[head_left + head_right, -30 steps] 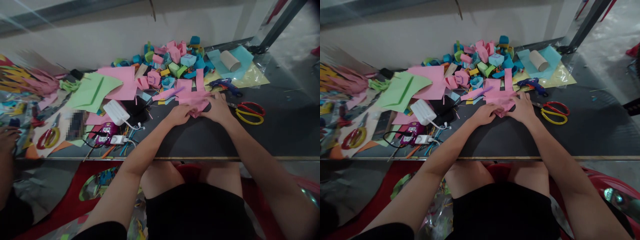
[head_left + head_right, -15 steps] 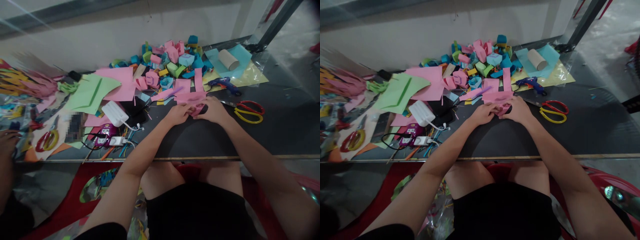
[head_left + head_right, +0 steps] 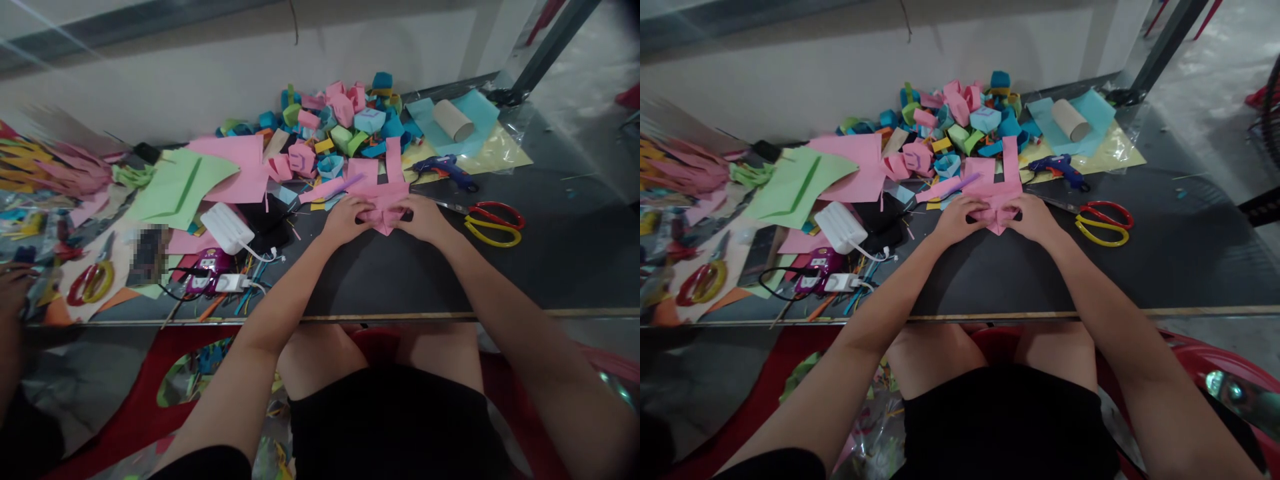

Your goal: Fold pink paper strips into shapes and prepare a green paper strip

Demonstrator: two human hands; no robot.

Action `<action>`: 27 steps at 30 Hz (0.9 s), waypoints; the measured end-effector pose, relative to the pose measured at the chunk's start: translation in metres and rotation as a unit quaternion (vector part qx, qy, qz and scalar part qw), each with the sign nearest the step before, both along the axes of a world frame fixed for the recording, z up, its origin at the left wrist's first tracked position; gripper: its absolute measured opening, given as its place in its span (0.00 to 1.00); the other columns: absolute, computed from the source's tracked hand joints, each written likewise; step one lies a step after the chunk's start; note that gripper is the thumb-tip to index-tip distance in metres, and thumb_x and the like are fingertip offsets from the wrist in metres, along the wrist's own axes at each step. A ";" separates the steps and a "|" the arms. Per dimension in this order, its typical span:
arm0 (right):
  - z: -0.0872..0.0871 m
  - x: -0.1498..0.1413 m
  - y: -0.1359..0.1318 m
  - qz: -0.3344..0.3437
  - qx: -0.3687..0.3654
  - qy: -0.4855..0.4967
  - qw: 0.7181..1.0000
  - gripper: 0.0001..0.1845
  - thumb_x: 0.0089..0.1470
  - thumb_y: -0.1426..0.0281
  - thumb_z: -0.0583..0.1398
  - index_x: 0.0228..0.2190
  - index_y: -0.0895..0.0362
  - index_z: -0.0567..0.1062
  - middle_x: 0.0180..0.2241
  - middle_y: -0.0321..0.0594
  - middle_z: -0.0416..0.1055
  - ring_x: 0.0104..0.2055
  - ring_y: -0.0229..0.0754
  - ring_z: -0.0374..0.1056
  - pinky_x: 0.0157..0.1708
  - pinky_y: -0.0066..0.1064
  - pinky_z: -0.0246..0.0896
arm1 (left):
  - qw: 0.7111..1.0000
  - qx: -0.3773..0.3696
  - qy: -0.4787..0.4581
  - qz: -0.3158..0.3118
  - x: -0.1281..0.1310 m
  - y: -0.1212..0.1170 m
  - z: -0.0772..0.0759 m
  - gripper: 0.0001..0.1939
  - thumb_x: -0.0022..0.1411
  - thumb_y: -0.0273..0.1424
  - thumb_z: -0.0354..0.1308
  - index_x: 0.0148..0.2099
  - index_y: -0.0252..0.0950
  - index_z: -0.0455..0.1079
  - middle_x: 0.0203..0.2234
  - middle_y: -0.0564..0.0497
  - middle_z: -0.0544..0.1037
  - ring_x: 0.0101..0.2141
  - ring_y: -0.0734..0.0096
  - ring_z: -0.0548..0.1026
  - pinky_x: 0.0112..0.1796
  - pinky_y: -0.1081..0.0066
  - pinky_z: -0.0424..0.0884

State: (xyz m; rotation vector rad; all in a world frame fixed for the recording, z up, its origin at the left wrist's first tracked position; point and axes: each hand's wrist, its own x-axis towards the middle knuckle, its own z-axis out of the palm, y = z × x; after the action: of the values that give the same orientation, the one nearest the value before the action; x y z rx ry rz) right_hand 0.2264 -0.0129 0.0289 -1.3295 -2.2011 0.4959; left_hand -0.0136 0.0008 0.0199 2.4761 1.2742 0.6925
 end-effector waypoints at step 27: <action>-0.007 -0.001 0.009 0.008 -0.008 0.019 1.000 0.20 0.50 0.59 0.71 0.44 0.52 0.84 0.41 0.46 0.81 0.40 0.52 0.75 0.43 0.45 0.68 | 0.985 -0.073 -0.085 0.135 0.025 0.003 -0.005 0.07 0.63 0.34 0.65 0.35 0.38 0.81 0.28 0.49 0.82 0.30 0.68 0.77 0.37 0.65 0.72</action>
State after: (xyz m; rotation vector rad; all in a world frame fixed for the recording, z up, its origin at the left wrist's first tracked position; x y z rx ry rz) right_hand 0.2256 -0.0041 0.0221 -1.3005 -2.1823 0.5425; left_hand 0.0110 0.0041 0.0152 2.1012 1.5481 0.8225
